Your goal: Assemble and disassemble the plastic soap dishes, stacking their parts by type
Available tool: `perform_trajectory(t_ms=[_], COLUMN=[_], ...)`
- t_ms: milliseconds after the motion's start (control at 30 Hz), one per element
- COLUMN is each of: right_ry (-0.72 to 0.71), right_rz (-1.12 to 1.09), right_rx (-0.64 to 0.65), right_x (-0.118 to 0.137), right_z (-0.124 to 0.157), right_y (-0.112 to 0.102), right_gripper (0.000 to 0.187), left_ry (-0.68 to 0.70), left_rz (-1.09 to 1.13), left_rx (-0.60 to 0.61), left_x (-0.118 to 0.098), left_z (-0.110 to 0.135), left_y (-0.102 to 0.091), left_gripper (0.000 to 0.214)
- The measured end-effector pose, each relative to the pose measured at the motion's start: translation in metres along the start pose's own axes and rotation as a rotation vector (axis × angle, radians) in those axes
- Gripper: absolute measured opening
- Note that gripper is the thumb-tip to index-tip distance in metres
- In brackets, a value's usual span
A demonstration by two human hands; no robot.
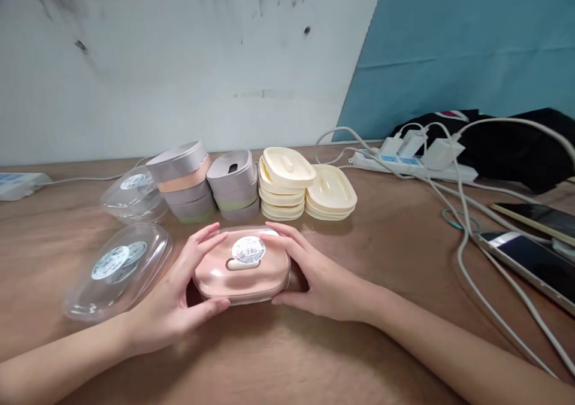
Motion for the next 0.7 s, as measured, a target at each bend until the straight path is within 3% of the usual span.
perform_trajectory(t_ms=[167, 500, 700], right_ry=[-0.045, -0.04, -0.109], right_rz=[0.004, -0.036, -0.061], right_rx=[-0.015, -0.006, -0.02], right_x=[0.002, 0.004, 0.01], right_z=[0.001, 0.002, -0.002], right_y=[-0.001, 0.0, -0.001], right_gripper=[0.07, 0.076, 0.074], left_ry=[-0.012, 0.041, 0.01], left_rz=[0.007, -0.016, -0.041], left_rx=[0.048, 0.06, 0.061], left_x=[0.0, -0.002, 0.001], left_z=[-0.002, 0.001, 0.004], left_y=[0.001, 0.005, 0.006], left_gripper=[0.061, 0.062, 0.068])
Point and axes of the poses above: each hand's wrist, its own z-axis away from the middle knuckle, its own y-axis out of the palm, x = y × z, the point moved 5 cm from there along -z, towards the middle knuckle, and after that the axes turned 10 degrees about -z, right-handed, at the moved point
